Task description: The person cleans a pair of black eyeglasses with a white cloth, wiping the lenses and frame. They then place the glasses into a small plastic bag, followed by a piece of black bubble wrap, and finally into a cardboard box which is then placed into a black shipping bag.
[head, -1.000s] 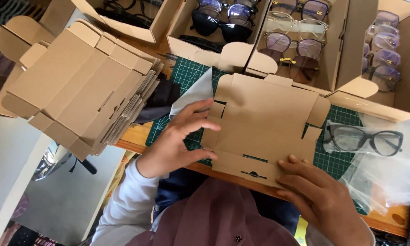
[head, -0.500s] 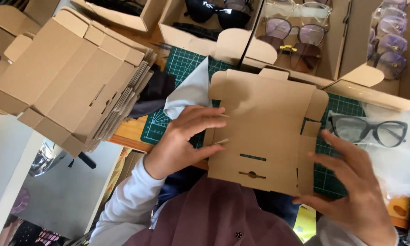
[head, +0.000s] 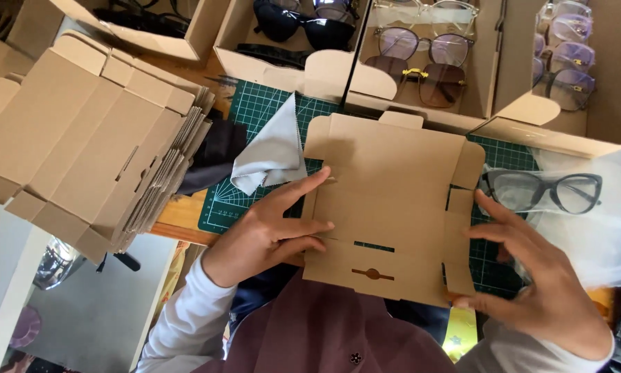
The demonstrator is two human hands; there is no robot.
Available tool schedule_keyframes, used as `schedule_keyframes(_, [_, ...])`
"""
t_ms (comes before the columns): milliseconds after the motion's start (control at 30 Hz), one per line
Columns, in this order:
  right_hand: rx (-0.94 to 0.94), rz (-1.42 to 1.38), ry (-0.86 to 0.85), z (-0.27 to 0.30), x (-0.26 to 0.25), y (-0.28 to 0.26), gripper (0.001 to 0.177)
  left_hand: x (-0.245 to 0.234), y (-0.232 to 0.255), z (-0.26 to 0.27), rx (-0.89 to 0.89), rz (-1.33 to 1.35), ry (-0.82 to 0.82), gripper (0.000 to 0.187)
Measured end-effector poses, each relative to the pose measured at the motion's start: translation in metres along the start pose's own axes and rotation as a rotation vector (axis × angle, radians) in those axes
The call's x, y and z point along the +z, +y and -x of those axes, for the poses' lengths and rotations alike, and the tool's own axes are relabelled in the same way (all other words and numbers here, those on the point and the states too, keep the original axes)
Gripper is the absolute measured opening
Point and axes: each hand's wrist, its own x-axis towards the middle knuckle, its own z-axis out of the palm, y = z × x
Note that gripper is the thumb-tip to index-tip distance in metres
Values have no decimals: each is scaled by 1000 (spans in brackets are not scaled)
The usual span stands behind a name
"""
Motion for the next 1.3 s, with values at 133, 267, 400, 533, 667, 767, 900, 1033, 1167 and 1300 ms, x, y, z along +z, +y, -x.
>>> schedule_keyframes(133, [82,-3,106,-3,4,9,76,0,2,3,-43,124,-54,41])
schedule_keyframes(267, [-58,-1,201,-11,16,10,63,4,5,1,-2,7,-46,42])
schedule_keyframes(400, [-123,11,267,-22,32,-11,44,10,3,2,21,-73,-68,54])
schedule_keyframes(533, [-203,115,323,-18,38,-20,37,9,10,3,35,-188,-125,72])
schedule_keyframes(667, [-226,51,121,-2,28,-16,65,9,17,3,-6,-206,-194,139])
schedule_keyframes(767, [-319,72,68,3,30,-4,72,15,8,7,-17,-295,-184,115])
schedule_keyframes(900, [-294,75,307,0,39,-9,52,23,8,4,-12,-321,-101,113])
schedule_keyframes(1033, [-299,228,416,-6,42,-19,32,29,9,0,12,-294,43,107])
schedule_keyframes(1167, [-282,357,364,-4,39,-21,37,27,19,-2,64,-464,7,87])
schedule_keyframes(1300, [-299,422,350,-5,45,-21,27,29,20,-3,65,-328,48,43])
